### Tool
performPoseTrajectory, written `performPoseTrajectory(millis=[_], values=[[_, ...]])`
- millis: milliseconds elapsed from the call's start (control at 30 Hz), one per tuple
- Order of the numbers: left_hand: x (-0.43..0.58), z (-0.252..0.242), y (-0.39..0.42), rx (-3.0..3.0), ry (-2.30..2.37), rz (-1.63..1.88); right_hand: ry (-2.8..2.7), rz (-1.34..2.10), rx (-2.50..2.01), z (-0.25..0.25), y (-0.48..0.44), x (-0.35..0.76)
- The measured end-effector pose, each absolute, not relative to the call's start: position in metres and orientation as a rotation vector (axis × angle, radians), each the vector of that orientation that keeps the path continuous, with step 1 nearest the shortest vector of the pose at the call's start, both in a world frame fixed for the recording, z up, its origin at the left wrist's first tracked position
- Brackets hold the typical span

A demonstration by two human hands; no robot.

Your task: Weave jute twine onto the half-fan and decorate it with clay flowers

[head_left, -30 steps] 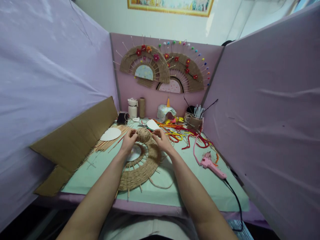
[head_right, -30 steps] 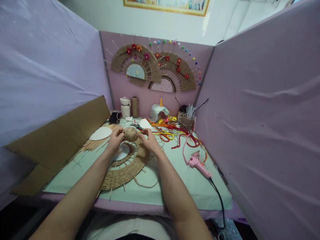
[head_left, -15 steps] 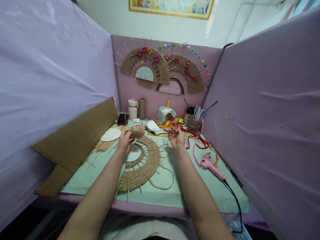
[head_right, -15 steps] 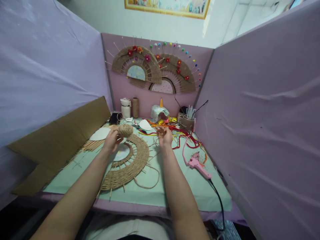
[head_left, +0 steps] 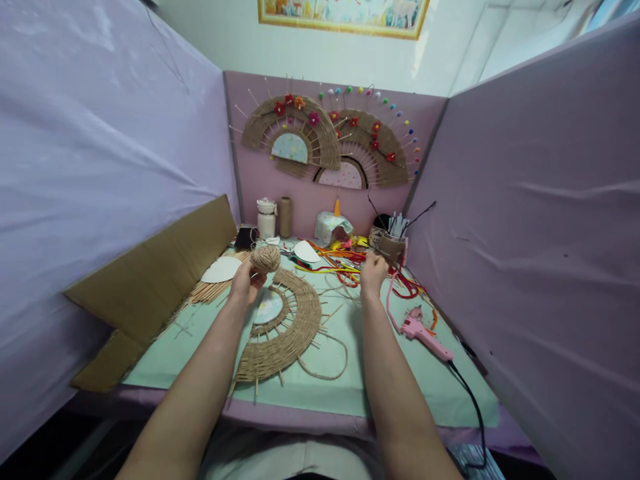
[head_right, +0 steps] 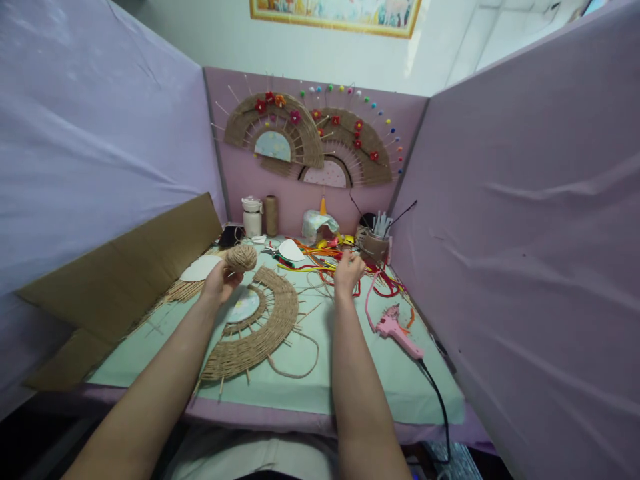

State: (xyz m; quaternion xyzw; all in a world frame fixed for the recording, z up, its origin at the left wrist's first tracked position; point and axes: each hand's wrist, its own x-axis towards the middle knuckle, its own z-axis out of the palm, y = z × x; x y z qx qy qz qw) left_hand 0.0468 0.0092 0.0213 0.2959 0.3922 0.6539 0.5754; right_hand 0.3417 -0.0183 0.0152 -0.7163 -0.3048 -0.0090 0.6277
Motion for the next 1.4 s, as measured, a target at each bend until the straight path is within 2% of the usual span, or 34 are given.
performPoseTrajectory(millis=[200,433,533,700,867,1100,1300,1400], values=[[0.055,0.024,0.003,0.752,0.837,1.480,-0.972,-0.129,-1.885,0.017,-0.032,0.308],[0.068,0.020,-0.010,0.993,0.885,1.476,-1.495,-0.132,-1.488,0.023,-0.046,0.273],[0.073,0.017,-0.013,1.089,0.914,1.523,-1.661,0.115,-1.264,0.017,-0.046,0.254],[0.075,0.012,-0.012,1.260,0.936,1.574,-1.806,0.791,-1.092,0.006,-0.050,0.231],[0.071,0.010,-0.010,1.356,0.974,1.599,-1.469,1.095,-0.858,0.009,-0.046,0.234],[0.063,0.021,-0.006,0.871,0.882,1.491,-0.501,1.000,-0.718,0.026,-0.025,0.290],[0.048,0.025,0.004,0.616,0.998,1.560,-0.265,0.722,-0.665,0.036,-0.029,0.342],[0.044,0.025,0.007,0.566,1.000,1.493,-0.182,0.396,-0.723,0.037,-0.033,0.362]])
